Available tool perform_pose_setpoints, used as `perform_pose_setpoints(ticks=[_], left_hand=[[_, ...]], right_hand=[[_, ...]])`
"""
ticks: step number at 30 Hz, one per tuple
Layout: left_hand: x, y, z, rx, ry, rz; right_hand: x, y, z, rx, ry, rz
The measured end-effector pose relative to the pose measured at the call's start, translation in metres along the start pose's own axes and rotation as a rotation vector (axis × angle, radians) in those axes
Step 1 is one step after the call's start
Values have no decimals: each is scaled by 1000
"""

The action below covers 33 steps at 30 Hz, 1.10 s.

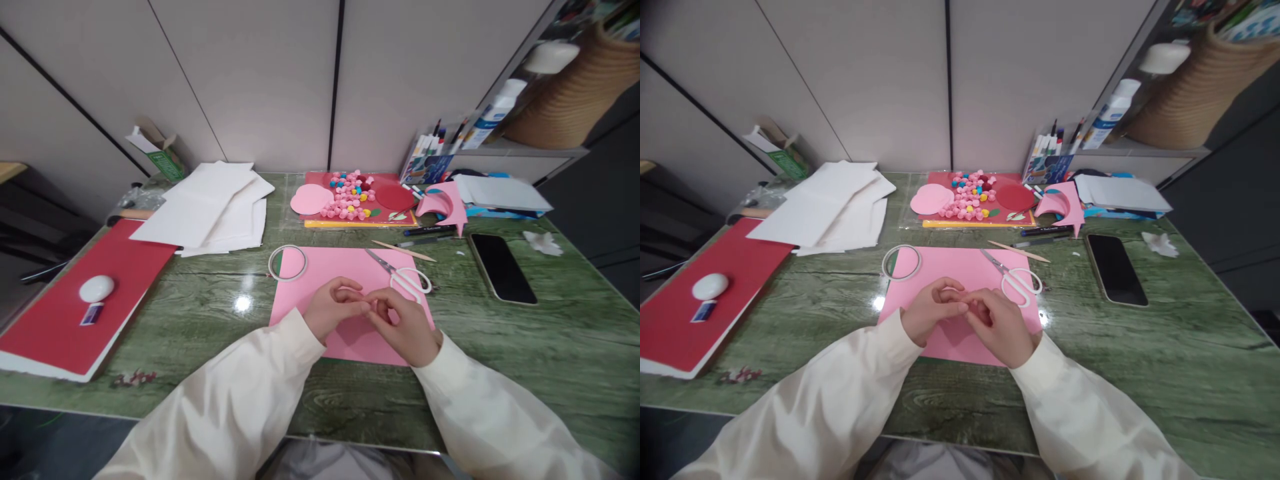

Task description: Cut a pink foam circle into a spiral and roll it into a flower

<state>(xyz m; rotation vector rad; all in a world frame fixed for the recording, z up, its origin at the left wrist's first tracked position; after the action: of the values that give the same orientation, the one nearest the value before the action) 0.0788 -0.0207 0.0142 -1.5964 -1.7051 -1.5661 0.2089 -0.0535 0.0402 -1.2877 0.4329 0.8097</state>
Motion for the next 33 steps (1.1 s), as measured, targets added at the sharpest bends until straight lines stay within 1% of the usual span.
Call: perform_pose_setpoints(ticks=[3, 8, 10, 14, 17, 24, 33], left_hand=[[1, 0, 0, -17, -7, -21], [3, 2, -1, -78, -22, 31], [4, 2, -1, -87, -18, 38], [3, 3, -1, -87, -9, 10], [1, 4, -1, -82, -11, 9], [-2, 6, -2, -97, -36, 29], [-3, 5, -1, -27, -24, 3]], right_hand=[[-1, 0, 0, -24, -14, -11], [-2, 4, 0, -119, -112, 13], [-2, 4, -1, -106, -103, 15], [2, 2, -1, -23, -18, -18], [4, 1, -2, 5, 20, -28], [6, 3, -3, -13, 40, -29], [0, 1, -1, -32, 25, -11]])
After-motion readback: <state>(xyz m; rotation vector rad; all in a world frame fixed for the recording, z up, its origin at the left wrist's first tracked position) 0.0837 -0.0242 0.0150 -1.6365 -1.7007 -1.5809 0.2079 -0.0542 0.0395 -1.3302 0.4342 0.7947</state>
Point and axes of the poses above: each hand's wrist, its own z-axis towards the middle knuckle, its own y-axis out of the palm, x = y × z, the point moved 3 cm from there along z, towards the middle knuckle, and after that the axes turned 2 degrees about x, right-handed, at the moved point
